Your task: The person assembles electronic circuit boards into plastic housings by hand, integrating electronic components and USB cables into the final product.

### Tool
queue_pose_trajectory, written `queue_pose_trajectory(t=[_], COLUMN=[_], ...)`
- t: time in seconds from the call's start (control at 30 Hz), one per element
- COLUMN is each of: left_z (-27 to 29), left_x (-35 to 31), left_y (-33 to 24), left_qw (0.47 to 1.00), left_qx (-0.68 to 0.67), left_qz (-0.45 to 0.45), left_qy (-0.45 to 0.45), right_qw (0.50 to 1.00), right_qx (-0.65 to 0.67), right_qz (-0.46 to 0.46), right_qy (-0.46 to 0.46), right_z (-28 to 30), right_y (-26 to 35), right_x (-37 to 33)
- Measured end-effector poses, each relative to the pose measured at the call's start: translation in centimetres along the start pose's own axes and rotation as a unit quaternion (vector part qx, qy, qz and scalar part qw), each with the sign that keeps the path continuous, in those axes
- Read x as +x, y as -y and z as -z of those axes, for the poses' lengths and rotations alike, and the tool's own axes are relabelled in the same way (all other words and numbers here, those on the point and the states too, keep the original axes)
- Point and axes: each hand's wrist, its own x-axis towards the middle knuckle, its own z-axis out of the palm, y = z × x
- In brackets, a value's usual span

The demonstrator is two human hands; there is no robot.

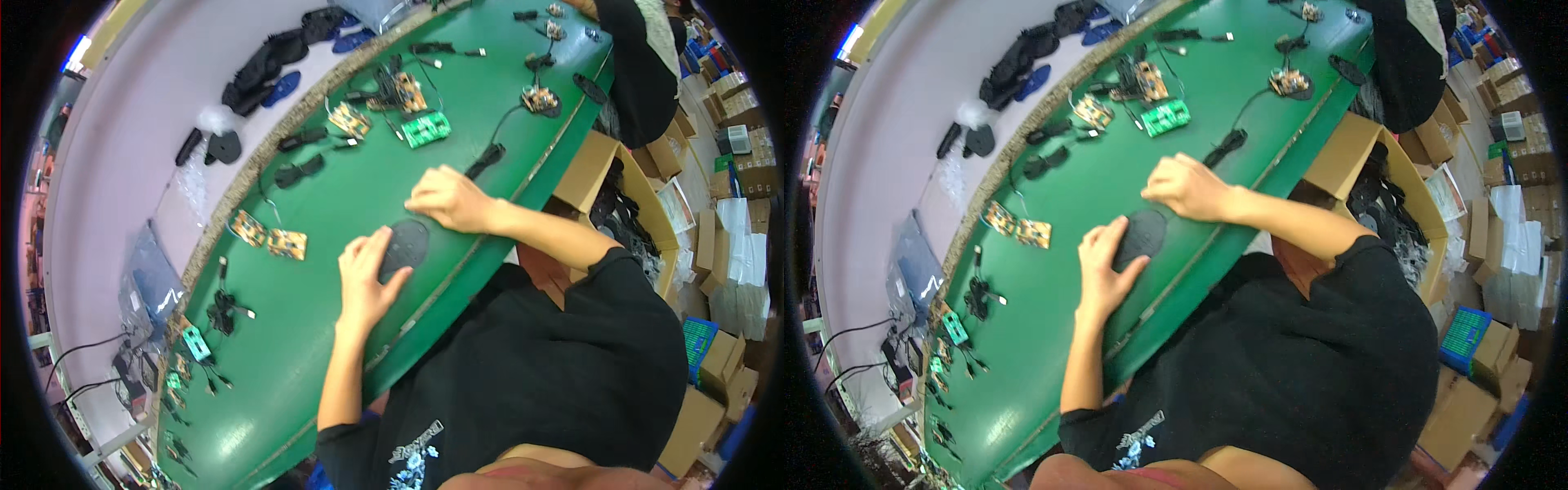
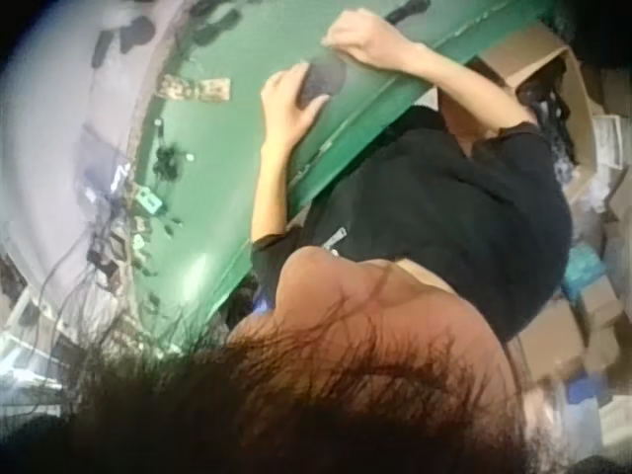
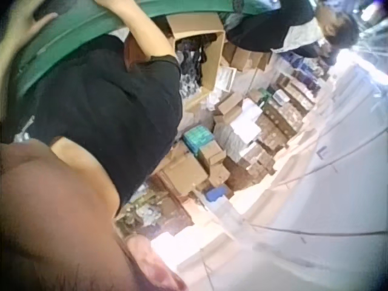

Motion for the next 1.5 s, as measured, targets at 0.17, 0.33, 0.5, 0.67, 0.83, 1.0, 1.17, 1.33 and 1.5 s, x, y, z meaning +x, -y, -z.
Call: queue_pose_trajectory(t=[0.17,0.33,0.5,0.67,0.83,1.0,1.17,1.33,1.5], left_z=[-0.5,-1.0,-1.3,-1.7,-1.7,-1.3,-1.4,-1.8,-1.3], left_x=[0.3,0.7,0.5,0.5,0.8,0.6,1.0,0.8,0.8], left_y=[-2.0,-2.1,-1.6,-1.8,-1.8,-1.6,-1.7,-1.3,-1.6], left_qw=[0.999,0.997,0.998,0.997,0.998,0.998,0.998,0.997,0.98], left_qx=[0.02,0.004,0.005,0.021,0.018,0.024,0.025,0.021,-0.082], left_qz=[0.025,0.041,0.011,0.016,0.007,0.013,0.001,-0.012,0.013], left_qy=[-0.025,-0.061,-0.069,-0.068,-0.062,-0.063,-0.06,-0.079,-0.179], right_qw=[0.995,0.994,0.994,0.996,0.998,0.993,0.958,0.975,0.979], right_qx=[0.031,0.036,0.107,0.086,0.055,0.086,-0.263,-0.115,0.167], right_qz=[-0.059,-0.001,-0.011,-0.033,-0.018,-0.046,-0.1,-0.13,-0.09], right_qy=[-0.072,-0.106,0.017,0.021,0.009,-0.066,-0.046,0.141,0.073], right_z=[2.3,1.8,-1.4,-1.5,-1.6,-0.3,5.5,12.5,21.7], right_y=[-3.2,0.0,3.1,3.4,3.2,2.6,-5.0,-5.8,4.4], right_x=[-0.7,0.0,0.0,0.0,0.2,1.2,3.6,8.1,18.7])
